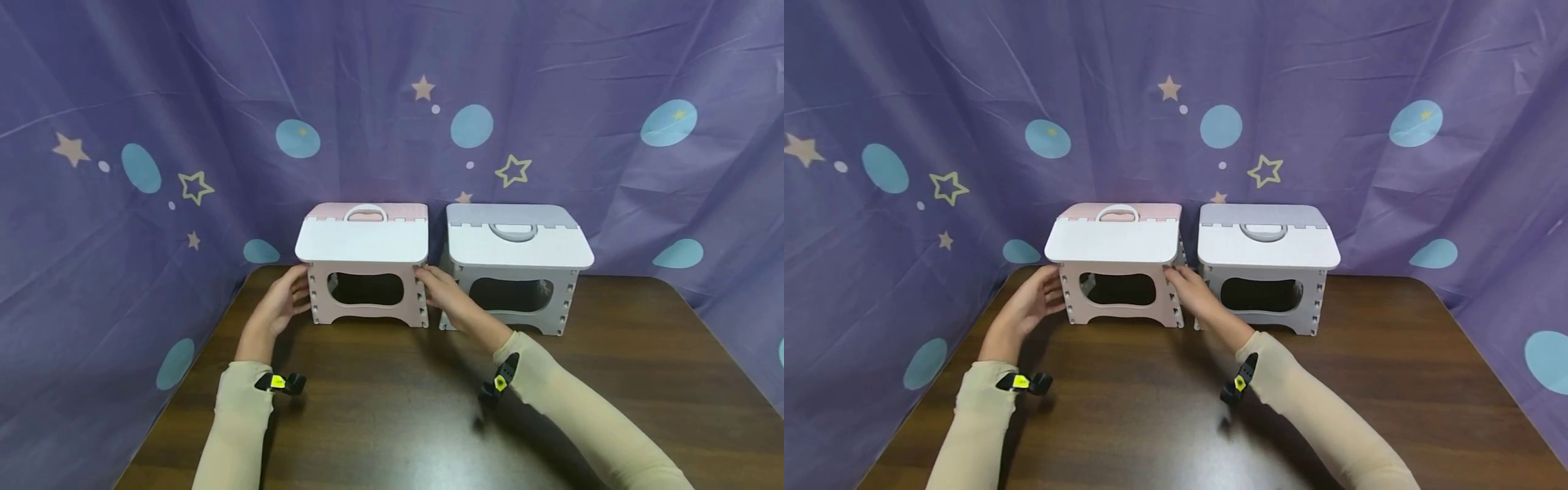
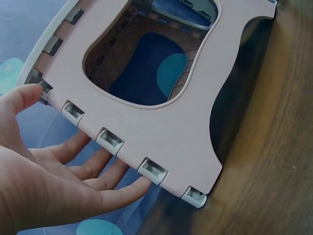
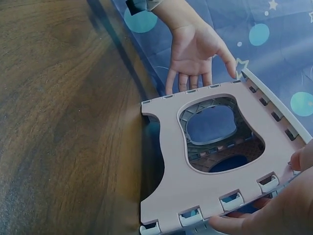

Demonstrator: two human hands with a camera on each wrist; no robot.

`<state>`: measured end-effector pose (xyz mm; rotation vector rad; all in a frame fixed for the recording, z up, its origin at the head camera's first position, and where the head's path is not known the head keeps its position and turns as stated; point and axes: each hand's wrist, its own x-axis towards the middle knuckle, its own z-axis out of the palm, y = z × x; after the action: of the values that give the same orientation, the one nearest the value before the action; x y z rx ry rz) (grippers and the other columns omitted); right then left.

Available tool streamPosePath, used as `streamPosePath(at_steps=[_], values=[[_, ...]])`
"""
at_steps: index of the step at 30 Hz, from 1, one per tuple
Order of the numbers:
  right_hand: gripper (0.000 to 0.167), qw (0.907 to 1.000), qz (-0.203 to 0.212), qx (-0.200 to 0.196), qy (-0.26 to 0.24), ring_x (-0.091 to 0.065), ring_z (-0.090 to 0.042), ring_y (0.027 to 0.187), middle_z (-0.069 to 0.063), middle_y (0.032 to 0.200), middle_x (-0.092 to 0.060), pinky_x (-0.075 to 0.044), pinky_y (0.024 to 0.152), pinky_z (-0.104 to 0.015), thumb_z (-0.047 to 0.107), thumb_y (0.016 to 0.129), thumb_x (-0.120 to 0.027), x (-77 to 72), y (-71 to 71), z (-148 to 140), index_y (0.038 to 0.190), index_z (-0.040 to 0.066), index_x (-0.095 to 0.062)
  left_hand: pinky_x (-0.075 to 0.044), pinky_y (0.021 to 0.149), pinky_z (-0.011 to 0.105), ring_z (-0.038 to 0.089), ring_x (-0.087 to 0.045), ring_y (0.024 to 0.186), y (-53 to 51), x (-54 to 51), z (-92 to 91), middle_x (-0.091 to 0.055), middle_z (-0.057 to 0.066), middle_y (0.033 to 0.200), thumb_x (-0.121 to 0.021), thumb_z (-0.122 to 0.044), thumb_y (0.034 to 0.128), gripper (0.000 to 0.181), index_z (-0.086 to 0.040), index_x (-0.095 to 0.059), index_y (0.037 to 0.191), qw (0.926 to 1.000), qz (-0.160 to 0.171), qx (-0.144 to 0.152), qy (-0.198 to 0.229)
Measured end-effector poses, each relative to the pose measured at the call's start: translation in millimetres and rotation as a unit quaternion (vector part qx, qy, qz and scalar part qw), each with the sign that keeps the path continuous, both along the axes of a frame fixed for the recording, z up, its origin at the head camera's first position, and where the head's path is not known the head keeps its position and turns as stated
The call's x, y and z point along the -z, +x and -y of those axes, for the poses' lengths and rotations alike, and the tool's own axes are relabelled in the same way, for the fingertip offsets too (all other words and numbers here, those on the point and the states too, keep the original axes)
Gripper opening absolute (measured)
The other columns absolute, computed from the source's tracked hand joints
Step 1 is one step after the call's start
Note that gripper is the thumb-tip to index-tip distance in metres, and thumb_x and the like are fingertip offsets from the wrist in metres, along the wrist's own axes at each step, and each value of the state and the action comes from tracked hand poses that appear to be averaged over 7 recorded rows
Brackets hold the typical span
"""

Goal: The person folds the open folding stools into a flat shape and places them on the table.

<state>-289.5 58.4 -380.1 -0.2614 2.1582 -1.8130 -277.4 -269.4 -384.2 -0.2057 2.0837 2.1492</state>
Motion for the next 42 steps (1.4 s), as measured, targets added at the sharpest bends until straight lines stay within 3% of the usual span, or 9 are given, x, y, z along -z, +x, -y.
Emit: streamPosePath(at_steps=[5, 18, 26, 34, 42], values=[[0.066, 1.0000, 0.007, 0.005, -0.003, -0.024, -0.040, 0.154, -0.024, 0.166, -0.023, -0.034, 0.120, -0.057, 0.036, 0.110, -0.039, -0.3, -0.4, 1, 0.160, -0.002, -0.020, -0.033, 0.114, 0.053, 0.022, -0.046, 0.124, -4.3, 1.0, 3.2, -0.050, 0.001, 0.134, -0.045, -0.048, 0.1046, 0.030, -0.024, -0.054, 0.121, 0.9996, -0.001, 0.023, -0.014], [0.066, 0.9982, 0.044, -0.016, -0.036, -0.023, -0.043, 0.154, -0.023, 0.166, -0.022, -0.027, 0.124, -0.057, 0.038, 0.109, -0.041, -3.9, -3.0, 0, 0.159, -0.001, -0.022, -0.033, 0.117, 0.056, 0.031, -0.040, 0.137, -5.6, 2.7, 10.2, -0.054, -0.003, 0.127, -0.048, -0.050, 0.1033, 0.049, -0.015, -0.050, 0.137, 0.9986, 0.009, 0.043, -0.029], [0.063, 0.9961, 0.065, -0.026, -0.053, -0.025, -0.043, 0.153, -0.023, 0.166, -0.023, -0.028, 0.123, -0.056, 0.034, 0.109, -0.042, -5.8, -6.2, -1, 0.158, -0.002, -0.026, -0.033, 0.117, 0.059, 0.037, -0.035, 0.143, -4.3, 0.4, 16.1, -0.047, 0.009, 0.144, -0.049, -0.054, 0.1035, 0.061, -0.011, -0.045, 0.146, 0.9970, 0.019, 0.057, -0.048], [0.063, 0.9935, 0.086, -0.029, -0.068, -0.021, -0.043, 0.154, -0.022, 0.168, -0.019, -0.026, 0.124, -0.056, 0.033, 0.109, -0.045, -8.1, -6.0, -2, 0.159, -0.002, -0.026, -0.033, 0.117, 0.059, 0.037, -0.034, 0.144, -5.3, 0.2, 22.4, -0.039, 0.014, 0.152, -0.047, -0.055, 0.1041, 0.058, -0.014, -0.043, 0.146, 0.9945, 0.021, 0.086, -0.056], [0.063, 0.9923, 0.093, -0.034, -0.075, -0.021, -0.043, 0.154, -0.021, 0.168, -0.019, -0.026, 0.124, -0.057, 0.031, 0.108, -0.045, -7.2, -6.0, 0, 0.158, -0.002, -0.027, -0.037, 0.115, 0.058, 0.034, -0.038, 0.139, -1.0, 0.4, 28.1, -0.048, 0.002, 0.136, -0.047, -0.053, 0.1051, 0.044, -0.021, -0.049, 0.135, 0.9937, 0.021, 0.098, -0.051]])
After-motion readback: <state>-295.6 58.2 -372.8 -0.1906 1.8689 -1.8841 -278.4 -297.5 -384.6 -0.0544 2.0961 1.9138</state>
